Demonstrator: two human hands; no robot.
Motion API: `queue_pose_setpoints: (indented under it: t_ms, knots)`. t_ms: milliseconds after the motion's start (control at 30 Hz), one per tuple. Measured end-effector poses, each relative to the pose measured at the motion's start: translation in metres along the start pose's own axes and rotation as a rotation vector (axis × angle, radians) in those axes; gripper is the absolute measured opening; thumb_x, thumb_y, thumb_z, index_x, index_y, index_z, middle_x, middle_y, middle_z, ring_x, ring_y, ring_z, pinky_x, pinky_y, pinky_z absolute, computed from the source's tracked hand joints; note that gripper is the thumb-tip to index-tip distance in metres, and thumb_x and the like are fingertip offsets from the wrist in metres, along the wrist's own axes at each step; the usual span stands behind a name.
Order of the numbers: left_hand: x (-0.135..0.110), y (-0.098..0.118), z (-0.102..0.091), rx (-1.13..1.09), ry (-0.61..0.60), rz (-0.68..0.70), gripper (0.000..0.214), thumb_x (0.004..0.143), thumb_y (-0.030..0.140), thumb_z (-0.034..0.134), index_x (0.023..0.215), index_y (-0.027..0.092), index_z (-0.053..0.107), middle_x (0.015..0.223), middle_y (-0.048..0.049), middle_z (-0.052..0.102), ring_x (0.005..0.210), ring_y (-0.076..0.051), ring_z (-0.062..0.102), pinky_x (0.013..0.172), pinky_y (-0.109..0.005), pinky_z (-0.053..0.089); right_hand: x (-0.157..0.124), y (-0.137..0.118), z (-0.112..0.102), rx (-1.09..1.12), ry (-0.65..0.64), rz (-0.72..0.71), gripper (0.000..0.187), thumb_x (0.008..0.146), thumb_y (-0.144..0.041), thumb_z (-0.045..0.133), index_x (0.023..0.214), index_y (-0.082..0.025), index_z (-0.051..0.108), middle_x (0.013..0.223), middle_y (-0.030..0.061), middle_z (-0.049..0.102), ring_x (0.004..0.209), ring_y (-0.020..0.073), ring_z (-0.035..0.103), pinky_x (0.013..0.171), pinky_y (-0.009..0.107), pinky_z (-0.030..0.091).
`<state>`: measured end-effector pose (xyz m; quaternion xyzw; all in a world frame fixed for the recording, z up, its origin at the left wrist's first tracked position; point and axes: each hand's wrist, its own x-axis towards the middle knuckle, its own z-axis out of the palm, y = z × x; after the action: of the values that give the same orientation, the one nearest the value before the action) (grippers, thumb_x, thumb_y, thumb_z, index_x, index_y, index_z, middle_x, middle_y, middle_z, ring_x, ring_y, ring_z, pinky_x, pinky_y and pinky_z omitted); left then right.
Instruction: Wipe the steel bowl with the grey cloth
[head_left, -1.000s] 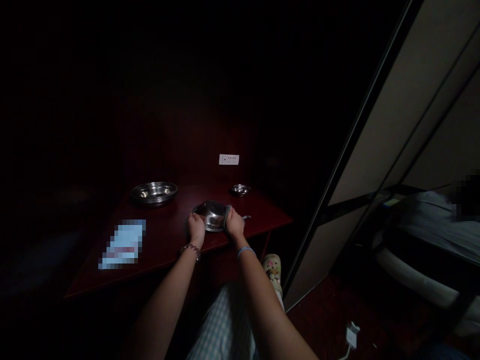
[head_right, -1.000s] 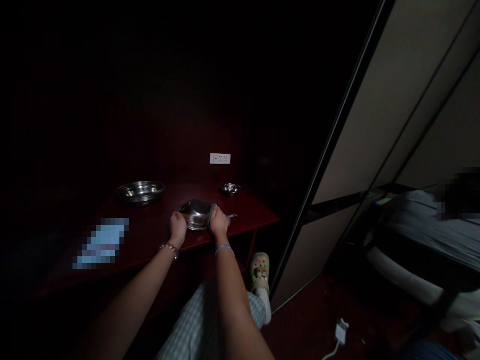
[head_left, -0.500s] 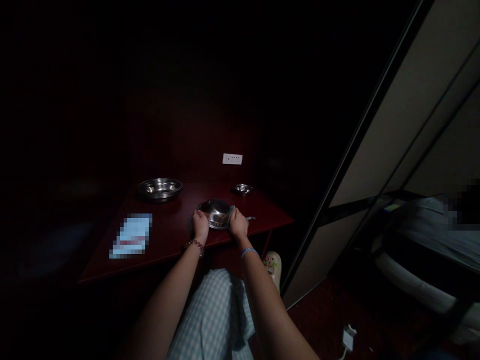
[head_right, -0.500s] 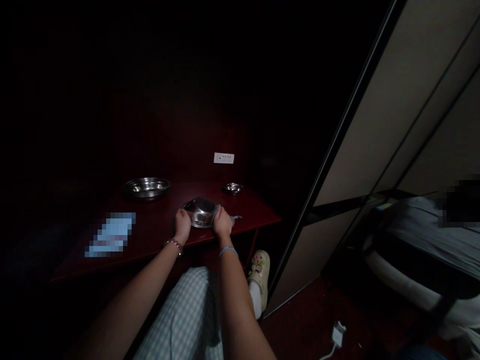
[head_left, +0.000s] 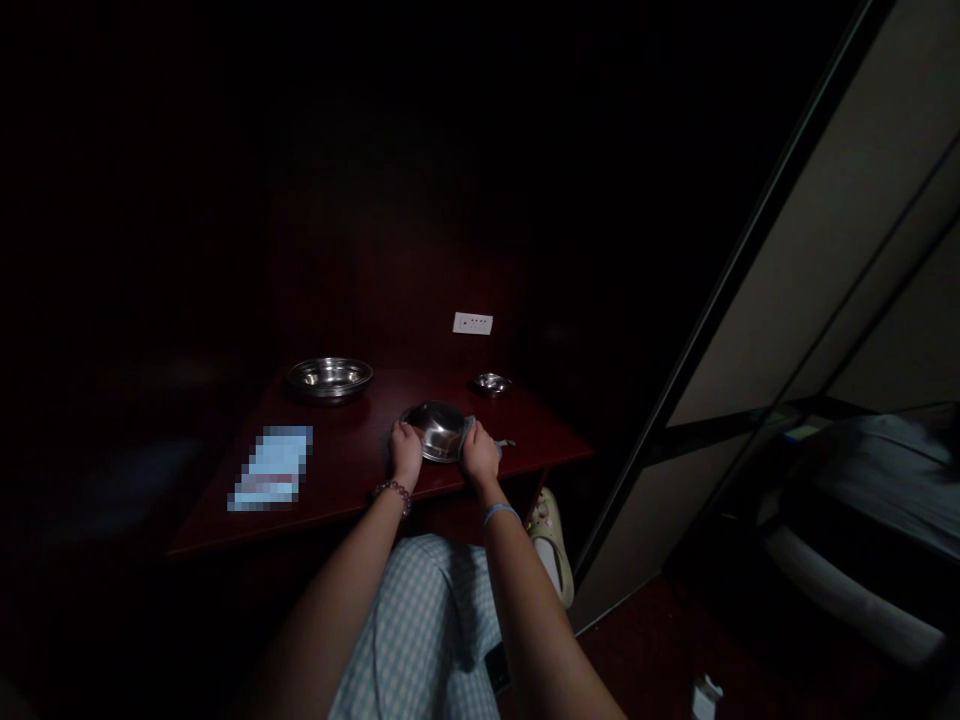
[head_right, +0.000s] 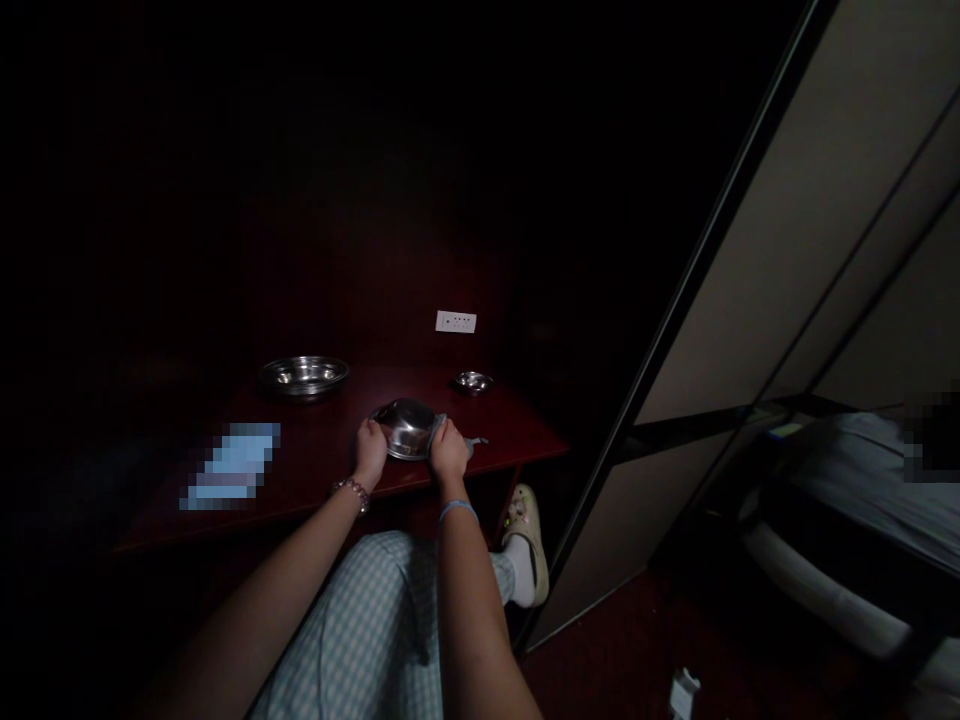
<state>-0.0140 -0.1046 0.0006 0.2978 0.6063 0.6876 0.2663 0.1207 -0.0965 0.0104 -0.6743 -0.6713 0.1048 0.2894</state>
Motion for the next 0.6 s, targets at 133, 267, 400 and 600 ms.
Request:
queue_pose_setpoints:
  t_ms: [133,267,400,600]
  knots:
    - [-0.0018,0.0057,-0.0009,0.016,-0.006,-0.013,0.022,0.093,0.015,0.039,0.075,0.023,0.050,0.076,-0.0063,0.063,0.084,-0.023,0.067,0.087,-0.038,0.052,-0.0005,-0.0010,-0.0002,-0.008,-0.001,0.004,0.047,0.112,-0.032,0.023,0.125,-0.020,0.066,0.119,0.0135,0.076,0.113,0.0251,0.072,0.099,0.035,0.051]
    - [-0.0019,0.0065,-0.0013,0.041,-0.014,-0.021,0.025,0.095,0.015,0.039,0.073,0.022,0.050,0.076,-0.0062,0.063,0.082,-0.023,0.066,0.086,-0.037,0.052,-0.0021,-0.0012,-0.0007,-0.004,0.011,0.004,0.046,0.112,-0.032,0.023,0.126,-0.020,0.066,0.119,0.0126,0.075,0.111,0.0241,0.072,0.098,0.034,0.051]
    - [-0.0011,0.0050,-0.0012,0.061,-0.001,0.000,0.025,0.095,0.015,0.040,0.072,0.022,0.049,0.076,-0.0056,0.062,0.081,-0.022,0.065,0.086,-0.037,0.051,-0.0029,-0.0013,-0.0005,0.001,0.010,0.006,0.048,0.112,-0.032,0.021,0.126,-0.020,0.065,0.120,0.0131,0.075,0.113,0.0248,0.071,0.099,0.035,0.050]
    - [0.0006,0.0025,-0.0007,0.073,0.008,0.009,0.025,0.094,0.014,0.040,0.072,0.023,0.048,0.074,-0.0042,0.060,0.076,-0.021,0.062,0.084,-0.036,0.051,-0.0045,-0.0031,-0.0004,0.006,0.012,0.008,0.048,0.113,-0.033,0.021,0.126,-0.020,0.065,0.121,0.0123,0.075,0.114,0.0237,0.071,0.100,0.034,0.050]
